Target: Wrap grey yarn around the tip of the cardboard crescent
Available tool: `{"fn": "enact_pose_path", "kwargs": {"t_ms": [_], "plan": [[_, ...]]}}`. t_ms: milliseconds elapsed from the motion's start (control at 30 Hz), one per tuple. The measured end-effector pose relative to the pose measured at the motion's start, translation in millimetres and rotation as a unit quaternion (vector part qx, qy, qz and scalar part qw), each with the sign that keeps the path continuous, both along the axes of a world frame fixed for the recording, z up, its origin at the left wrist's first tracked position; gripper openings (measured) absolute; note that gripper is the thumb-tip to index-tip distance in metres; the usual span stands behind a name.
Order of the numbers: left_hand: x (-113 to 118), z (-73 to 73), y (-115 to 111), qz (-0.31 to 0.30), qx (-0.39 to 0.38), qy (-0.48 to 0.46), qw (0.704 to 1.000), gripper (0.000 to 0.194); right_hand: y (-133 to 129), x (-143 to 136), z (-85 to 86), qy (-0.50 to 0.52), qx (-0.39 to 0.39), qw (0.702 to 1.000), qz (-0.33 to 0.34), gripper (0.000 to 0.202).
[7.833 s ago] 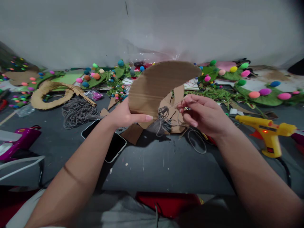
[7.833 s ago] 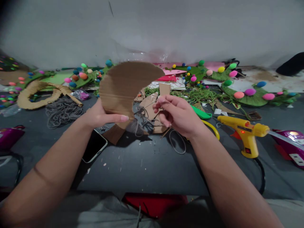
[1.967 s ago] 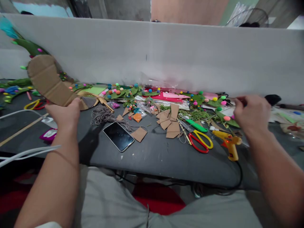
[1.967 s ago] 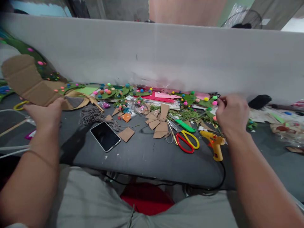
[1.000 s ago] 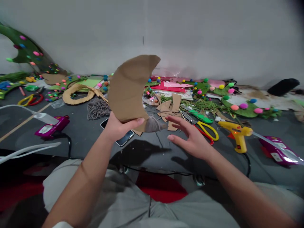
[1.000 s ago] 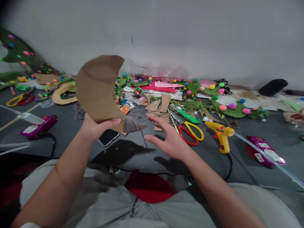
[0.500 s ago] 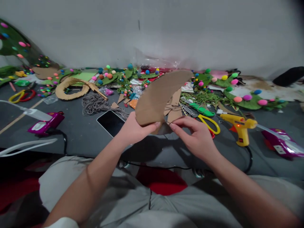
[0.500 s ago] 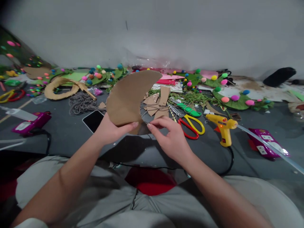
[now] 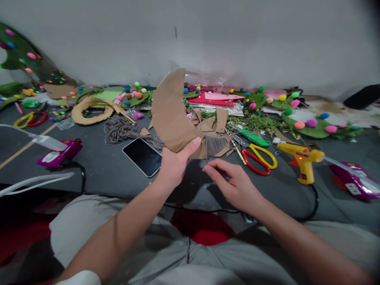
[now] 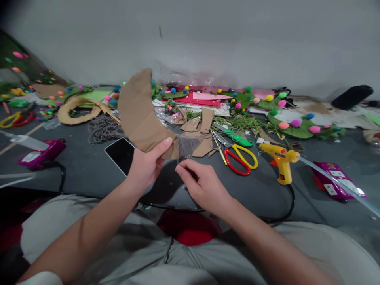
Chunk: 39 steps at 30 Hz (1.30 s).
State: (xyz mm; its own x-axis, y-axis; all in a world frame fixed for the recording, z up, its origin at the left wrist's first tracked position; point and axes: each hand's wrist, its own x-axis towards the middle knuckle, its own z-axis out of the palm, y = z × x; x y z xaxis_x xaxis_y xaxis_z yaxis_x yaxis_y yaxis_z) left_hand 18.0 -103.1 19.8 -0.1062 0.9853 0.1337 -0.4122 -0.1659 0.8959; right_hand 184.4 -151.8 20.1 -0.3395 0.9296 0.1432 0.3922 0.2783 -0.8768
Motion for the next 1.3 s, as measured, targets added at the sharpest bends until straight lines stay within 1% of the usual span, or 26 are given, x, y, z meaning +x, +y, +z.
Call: {"fn": "enact_pose_path", "kwargs": {"t_ms": [67, 133, 300, 367, 433, 467, 533, 600, 700, 767, 833, 933, 1000, 1067, 1133, 1233, 1300], "plan": [[4, 1.6, -2, -0.028, -0.013, -0.041, 0.999, 0.038, 1, -1, -2.7, 0.004, -0.001, 1.000, -0.005, 0.025], [5, 3.6, -3, -0.042, -0.026, -0.054, 0.997, 0.036, 3, -1, -4.1, 0.008, -0.003, 1.000, -0.011, 0.026], [3, 4.0, -3, -0.059, -0.045, -0.051, 0.996, 0.034, 2, 0, -2.9, 0.017, -0.004, 1.000, -0.005, 0.024], [2, 1.0, -2, -0.048, -0.040, -0.039, 0.997, 0.036, 1, 1, 1.0, 0.028, 0.004, 1.000, 0.006, 0.022], [0, -2.8, 0, -0.021, -0.030, 0.000, 0.999, 0.038, 0, 3, 7.8, 0.053, 0.012, 0.999, 0.007, 0.019], [-1, -4.6, 1, -0.008, -0.024, 0.030, 0.999, 0.038, 0, 4, 12.0, 0.069, 0.011, 0.998, -0.001, 0.018], [-3, -7.1, 1, -0.001, -0.011, 0.107, 0.994, 0.037, 3, 10, 21.0, 0.116, -0.009, 0.993, -0.023, 0.018], [-4, -7.9, 0, -0.009, 0.009, 0.174, 0.985, 0.035, 9, 16, 28.5, 0.187, -0.048, 0.981, -0.035, 0.020], [-3, -6.3, -5, -0.049, 0.041, 0.236, 0.970, 0.033, 21, 26, 34.3, 0.289, -0.099, 0.952, -0.032, 0.020], [0, -5.3, -8, -0.081, 0.053, 0.257, 0.962, 0.031, 25, 31, 35.9, 0.316, -0.120, 0.941, -0.027, 0.017], [1, -5.3, -9, -0.083, 0.045, 0.260, 0.961, 0.031, 24, 32, 37.4, 0.306, -0.135, 0.942, -0.015, 0.017], [1, -7.4, -6, -0.045, 0.014, 0.220, 0.974, 0.034, 15, 28, 38.7, 0.236, -0.147, 0.960, 0.022, 0.020], [-1, -8.8, -3, -0.019, 0.005, 0.162, 0.987, 0.035, 8, 23, 36.3, 0.175, -0.149, 0.972, 0.053, 0.022], [-2, -8.9, 0, -0.002, -0.006, 0.094, 0.996, 0.035, 2, 16, 30.0, 0.130, -0.150, 0.978, 0.069, 0.024], [-2, -7.4, 2, -0.008, -0.029, 0.033, 0.999, 0.036, 0, 10, 20.8, 0.106, -0.153, 0.980, 0.071, 0.025], [-3, -3.2, 2, -0.049, -0.054, -0.044, 0.996, 0.038, 3, 4, 6.7, 0.102, -0.154, 0.981, 0.051, 0.028], [-4, -0.4, 2, -0.072, -0.060, -0.073, 0.993, 0.037, 6, 4, -0.4, 0.111, -0.151, 0.982, 0.033, 0.029]]}}
